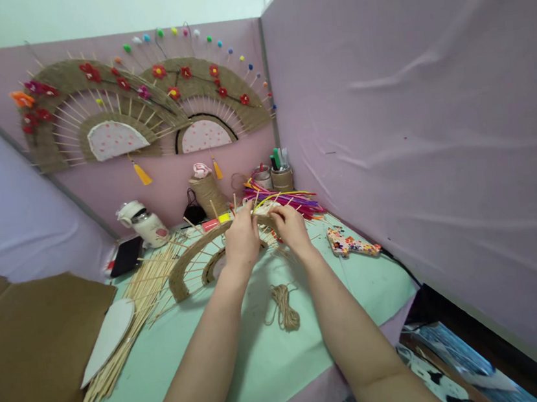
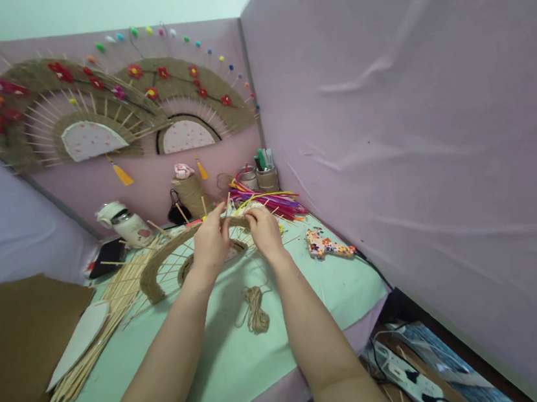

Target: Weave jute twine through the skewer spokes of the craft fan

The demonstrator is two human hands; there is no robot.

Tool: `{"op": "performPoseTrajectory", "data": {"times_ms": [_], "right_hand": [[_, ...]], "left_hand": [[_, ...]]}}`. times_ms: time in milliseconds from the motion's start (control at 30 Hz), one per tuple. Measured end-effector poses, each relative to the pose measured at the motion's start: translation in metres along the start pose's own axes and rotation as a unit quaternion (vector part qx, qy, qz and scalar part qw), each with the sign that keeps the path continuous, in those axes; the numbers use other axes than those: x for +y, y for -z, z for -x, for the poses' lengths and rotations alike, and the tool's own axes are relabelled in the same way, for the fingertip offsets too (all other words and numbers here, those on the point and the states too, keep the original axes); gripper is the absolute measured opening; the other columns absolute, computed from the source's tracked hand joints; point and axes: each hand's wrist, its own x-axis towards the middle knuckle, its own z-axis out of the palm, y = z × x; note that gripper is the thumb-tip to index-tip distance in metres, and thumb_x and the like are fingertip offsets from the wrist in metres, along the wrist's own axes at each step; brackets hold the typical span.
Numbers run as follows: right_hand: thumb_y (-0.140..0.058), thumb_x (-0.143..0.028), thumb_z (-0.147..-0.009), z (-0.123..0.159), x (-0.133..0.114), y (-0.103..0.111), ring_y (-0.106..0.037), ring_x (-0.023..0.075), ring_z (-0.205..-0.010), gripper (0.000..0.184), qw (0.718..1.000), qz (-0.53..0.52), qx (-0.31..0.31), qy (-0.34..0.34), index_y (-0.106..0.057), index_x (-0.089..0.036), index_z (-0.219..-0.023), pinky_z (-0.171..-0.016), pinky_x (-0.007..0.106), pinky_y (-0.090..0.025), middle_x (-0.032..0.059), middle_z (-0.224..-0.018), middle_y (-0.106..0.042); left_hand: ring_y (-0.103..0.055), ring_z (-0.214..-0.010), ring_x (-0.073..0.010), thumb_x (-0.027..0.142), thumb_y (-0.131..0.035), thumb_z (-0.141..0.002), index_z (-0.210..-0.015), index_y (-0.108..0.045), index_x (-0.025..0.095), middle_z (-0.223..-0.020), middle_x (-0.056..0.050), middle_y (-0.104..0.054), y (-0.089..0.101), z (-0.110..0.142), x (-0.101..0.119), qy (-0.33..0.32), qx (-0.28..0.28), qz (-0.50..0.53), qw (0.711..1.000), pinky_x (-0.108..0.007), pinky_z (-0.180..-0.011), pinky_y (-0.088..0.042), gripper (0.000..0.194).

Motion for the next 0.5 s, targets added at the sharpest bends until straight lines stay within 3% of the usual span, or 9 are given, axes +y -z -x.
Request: {"op": "performPoseTrajectory", "data": {"times_ms": [200,500], "right_hand": [[-0.049,-0.021,-0.086,0.001,-0.001,-0.002,-0.059,0.0199,-0.088,0.020,1.000,0.009,-0.007,0.000,-0.069,-0.018,-0.084,-0.083,0.031,-0.044,0.0083,-0.090,-0.068],[-0.048,-0.022,-0.088,0.005,-0.012,0.003,-0.059,0.0194,-0.089,0.018,0.999,-0.026,0.006,0.032,-0.066,-0.019,-0.085,-0.083,0.031,-0.044,0.0071,-0.091,-0.067]], "left_hand": [[-0.066,-0.097,-0.0233,0.021,-0.046,-0.091,-0.117,-0.062,0.016,-0.107,-0.012,-0.070,0.003,0.000,0.002,0.021,-0.015,-0.019,0.999,-0.033,-0.086,-0.047,0.030],[-0.066,-0.087,-0.0219,0.022,-0.050,-0.089,-0.096,-0.066,0.018,-0.092,-0.008,-0.073,0.010,0.000,0.001,0.026,0.045,-0.039,0.998,-0.030,-0.079,-0.045,0.018]]}}
